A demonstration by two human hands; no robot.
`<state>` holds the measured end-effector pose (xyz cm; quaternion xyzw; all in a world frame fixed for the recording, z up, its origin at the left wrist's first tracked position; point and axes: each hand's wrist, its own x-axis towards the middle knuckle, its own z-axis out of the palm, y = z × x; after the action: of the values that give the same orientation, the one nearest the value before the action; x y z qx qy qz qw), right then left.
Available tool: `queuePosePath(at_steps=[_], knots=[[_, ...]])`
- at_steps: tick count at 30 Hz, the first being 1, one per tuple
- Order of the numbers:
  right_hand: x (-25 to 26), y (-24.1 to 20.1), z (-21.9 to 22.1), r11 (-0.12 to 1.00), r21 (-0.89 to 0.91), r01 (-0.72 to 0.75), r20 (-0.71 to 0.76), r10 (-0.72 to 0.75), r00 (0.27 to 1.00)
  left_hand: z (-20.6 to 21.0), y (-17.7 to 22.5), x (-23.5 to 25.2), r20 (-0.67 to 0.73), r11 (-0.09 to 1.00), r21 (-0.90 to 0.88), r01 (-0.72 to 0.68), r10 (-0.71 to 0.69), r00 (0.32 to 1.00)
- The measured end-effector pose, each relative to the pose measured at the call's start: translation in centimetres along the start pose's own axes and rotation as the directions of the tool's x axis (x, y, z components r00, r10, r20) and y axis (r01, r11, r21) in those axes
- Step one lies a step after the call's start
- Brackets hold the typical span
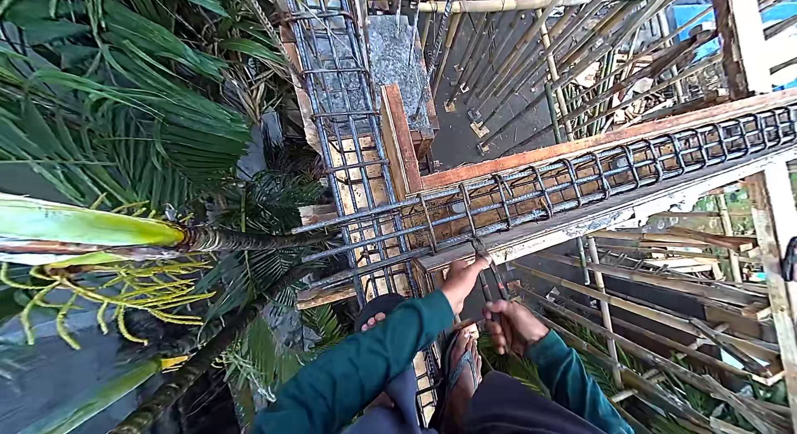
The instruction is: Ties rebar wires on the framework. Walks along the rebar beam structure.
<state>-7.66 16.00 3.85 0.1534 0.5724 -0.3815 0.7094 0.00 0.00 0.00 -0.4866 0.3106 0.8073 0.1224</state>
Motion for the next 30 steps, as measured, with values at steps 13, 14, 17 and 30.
queuePosePath(at_steps=[13,14,17,30], knots=[[-3.3,-3.3,4.4,0.11,-0.85,-0.515,-0.51,-0.415,0.753,7.7,0.7,3.4,-0.048,0.825,-0.551,0.129,-0.185,0.982],[-2.8,-3.3,4.5,0.098,-0.836,-0.539,-0.532,-0.385,0.755,7.6,0.7,3.3,-0.059,0.834,-0.534,0.137,-0.198,0.978],[-2.7,-3.7,1.9,0.548,-0.803,-0.235,-0.402,-0.206,0.892,6.9,1.0,2.6,-0.043,0.875,-0.448,0.182,-0.224,0.974],[-6.1,-4.0,4.8,0.243,-0.842,-0.482,-0.539,-0.353,0.765,6.8,0.9,1.9,-0.146,0.921,-0.384,0.07,-0.135,0.98]])
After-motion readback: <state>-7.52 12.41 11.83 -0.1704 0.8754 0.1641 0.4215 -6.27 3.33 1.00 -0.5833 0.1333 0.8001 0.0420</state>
